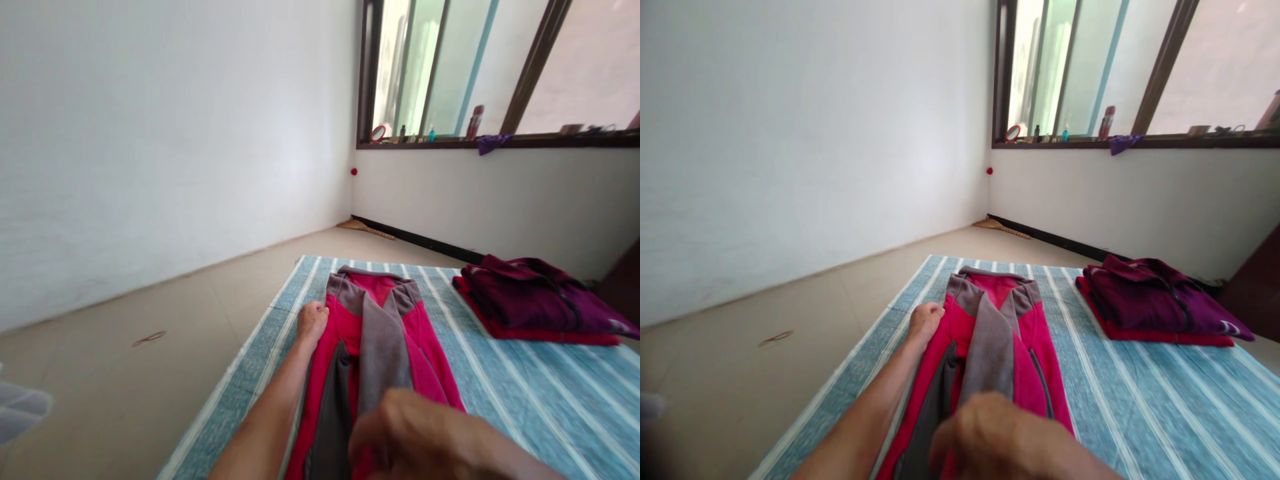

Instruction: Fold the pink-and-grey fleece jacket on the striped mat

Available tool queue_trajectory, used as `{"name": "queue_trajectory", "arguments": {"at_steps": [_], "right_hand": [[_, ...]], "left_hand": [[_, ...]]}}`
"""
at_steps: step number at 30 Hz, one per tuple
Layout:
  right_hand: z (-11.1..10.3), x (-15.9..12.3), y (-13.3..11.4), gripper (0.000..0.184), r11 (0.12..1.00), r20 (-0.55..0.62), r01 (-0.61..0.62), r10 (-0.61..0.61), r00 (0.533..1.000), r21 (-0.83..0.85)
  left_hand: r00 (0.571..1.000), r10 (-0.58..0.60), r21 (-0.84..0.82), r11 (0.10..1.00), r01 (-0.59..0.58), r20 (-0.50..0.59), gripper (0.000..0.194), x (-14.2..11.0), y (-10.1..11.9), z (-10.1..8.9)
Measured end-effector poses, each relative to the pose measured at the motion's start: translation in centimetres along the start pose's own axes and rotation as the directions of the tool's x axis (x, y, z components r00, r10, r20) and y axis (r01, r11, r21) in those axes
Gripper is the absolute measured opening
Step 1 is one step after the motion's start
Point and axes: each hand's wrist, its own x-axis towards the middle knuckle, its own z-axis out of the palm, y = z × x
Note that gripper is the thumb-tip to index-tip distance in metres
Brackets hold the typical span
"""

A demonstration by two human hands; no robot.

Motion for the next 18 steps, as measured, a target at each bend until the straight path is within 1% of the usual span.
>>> {"name": "queue_trajectory", "arguments": {"at_steps": [1,2,3,4,5,7,8,10,12,15,16,18], "right_hand": [[-1.3,1.3,0.7,0.016,0.999,-0.016,-0.029,0.028,0.999,-0.023],[-2.7,2.8,1.6,0.016,0.996,-0.067,-0.077,0.073,0.995,-0.054],[-4.0,4.3,2.7,0.017,0.964,-0.218,-0.230,0.199,0.955,-0.131],[-5.2,5.9,3.8,0.016,0.897,-0.376,-0.399,0.308,0.874,-0.192],[-6.3,7.4,5.0,0.017,0.852,-0.457,-0.482,0.352,0.817,-0.204],[-7.9,10.0,7.4,0.023,0.797,-0.538,-0.569,0.394,0.745,-0.204],[-8.4,11.0,8.6,0.025,0.779,-0.557,-0.596,0.412,0.721,-0.196],[-8.9,12.5,10.6,0.028,0.757,-0.545,-0.632,0.464,0.698,-0.166],[-8.7,13.6,12.2,0.033,0.743,-0.500,-0.657,0.523,0.690,-0.129],[-8.0,14.8,13.9,0.040,0.730,-0.448,-0.679,0.583,0.677,-0.076],[-7.7,15.1,14.2,0.039,0.732,-0.440,-0.678,0.590,0.678,-0.062],[-7.2,15.5,14.8,0.031,0.747,-0.425,-0.663,0.586,0.690,-0.045]], "left_hand": [[1.000,-0.010,-0.014,1.000,0.010,-0.007,0.009,0.0,-0.2,0.1],[1.000,-0.017,-0.026,1.000,0.017,-0.013,0.008,0.0,-0.3,0.2],[1.000,-0.024,-0.037,0.999,0.023,-0.017,0.007,0.0,-0.5,0.3],[0.999,-0.030,-0.047,0.998,0.029,-0.020,0.006,0.1,-0.6,0.4],[0.999,-0.035,-0.056,0.998,0.034,-0.020,0.006,0.1,-0.8,0.5],[0.999,-0.045,-0.075,0.996,0.043,-0.013,0.010,0.2,-1.0,0.8],[0.999,-0.048,-0.086,0.995,0.047,-0.007,0.013,0.2,-1.0,1.0],[0.998,-0.057,-0.108,0.992,0.058,0.009,0.018,0.4,-1.2,1.3],[0.997,-0.073,-0.128,0.989,0.075,0.021,0.025,0.6,-1.3,1.5],[0.994,-0.104,-0.162,0.981,0.107,0.030,0.040,0.9,-1.5,1.8],[0.993,-0.113,-0.177,0.977,0.117,0.033,0.045,0.9,-1.5,1.9],[0.990,-0.132,-0.210,0.968,0.138,0.043,0.051,0.9,-1.5,1.9]]}}
